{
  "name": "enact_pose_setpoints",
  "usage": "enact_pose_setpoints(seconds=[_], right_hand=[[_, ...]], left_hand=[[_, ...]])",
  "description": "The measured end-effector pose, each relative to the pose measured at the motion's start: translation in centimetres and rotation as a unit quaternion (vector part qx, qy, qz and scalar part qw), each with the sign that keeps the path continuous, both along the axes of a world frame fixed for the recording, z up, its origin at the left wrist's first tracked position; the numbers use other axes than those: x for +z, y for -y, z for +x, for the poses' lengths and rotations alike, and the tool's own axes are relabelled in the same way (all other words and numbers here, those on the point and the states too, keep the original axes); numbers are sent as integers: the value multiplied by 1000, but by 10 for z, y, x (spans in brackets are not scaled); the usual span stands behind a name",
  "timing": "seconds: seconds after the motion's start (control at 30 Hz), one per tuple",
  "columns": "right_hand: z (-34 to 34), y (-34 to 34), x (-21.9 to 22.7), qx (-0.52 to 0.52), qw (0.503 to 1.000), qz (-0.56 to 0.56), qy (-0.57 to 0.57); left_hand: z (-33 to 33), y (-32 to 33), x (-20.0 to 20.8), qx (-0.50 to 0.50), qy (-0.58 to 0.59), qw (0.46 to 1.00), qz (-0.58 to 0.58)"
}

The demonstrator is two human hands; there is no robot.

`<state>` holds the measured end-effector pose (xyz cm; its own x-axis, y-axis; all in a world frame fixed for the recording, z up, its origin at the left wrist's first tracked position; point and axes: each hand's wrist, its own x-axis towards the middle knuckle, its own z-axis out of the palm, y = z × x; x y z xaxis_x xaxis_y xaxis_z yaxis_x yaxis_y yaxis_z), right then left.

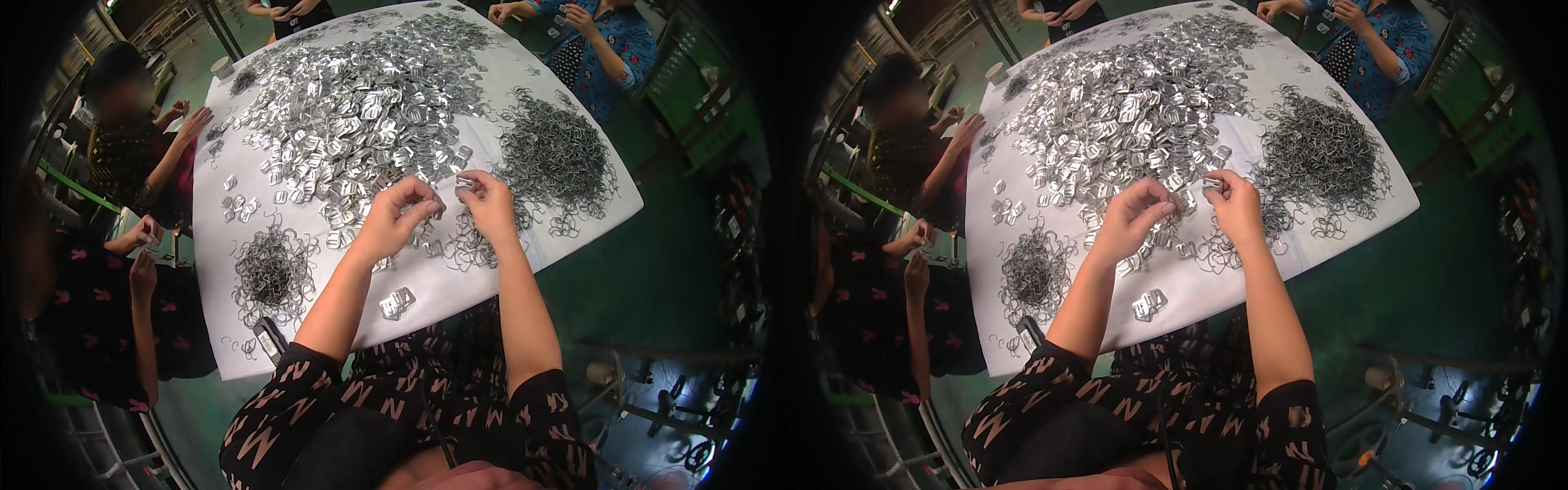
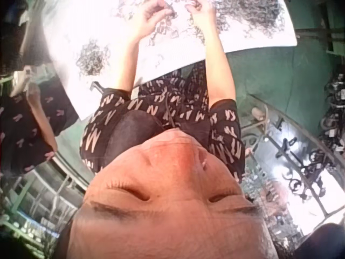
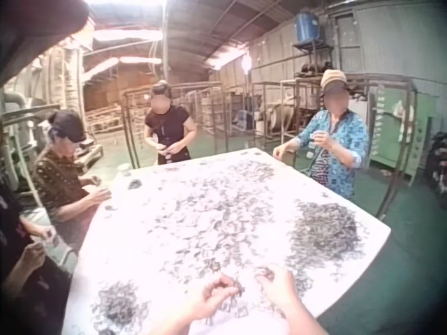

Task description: The person sits at a table and repeatedly picks up small metal hooks and rectangular metal plates. They attach the hooks to the plates by hand and then hang the assembled items on a nearby metal rack. The process is repeated continuously with other workers visible in the background.

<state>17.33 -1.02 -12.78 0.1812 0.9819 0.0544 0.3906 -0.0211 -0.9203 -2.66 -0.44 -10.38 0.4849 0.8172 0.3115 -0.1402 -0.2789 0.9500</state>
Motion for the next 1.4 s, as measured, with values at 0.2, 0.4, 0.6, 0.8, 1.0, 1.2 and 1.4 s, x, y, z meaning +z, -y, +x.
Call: enact_pose_setpoints(seconds=[0.2,0.4,0.6,0.8,1.0,1.2,1.4], right_hand=[[12,72,75,98,974,63,-196],[30,133,87,73,991,89,-70],[40,188,74,40,994,102,10],[27,226,39,-53,994,91,-19],[27,240,20,-42,995,88,4],[25,239,-2,-31,995,98,-6],[17,232,-14,-15,996,88,-29]], left_hand=[[28,31,24,-49,-123,986,98],[49,71,32,-98,-92,983,124],[68,118,-4,-106,-102,983,113],[60,130,-28,-182,-121,974,53],[31,67,-69,116,-369,860,332],[10,66,-74,46,-463,844,269],[46,33,-85,116,-489,801,325]])
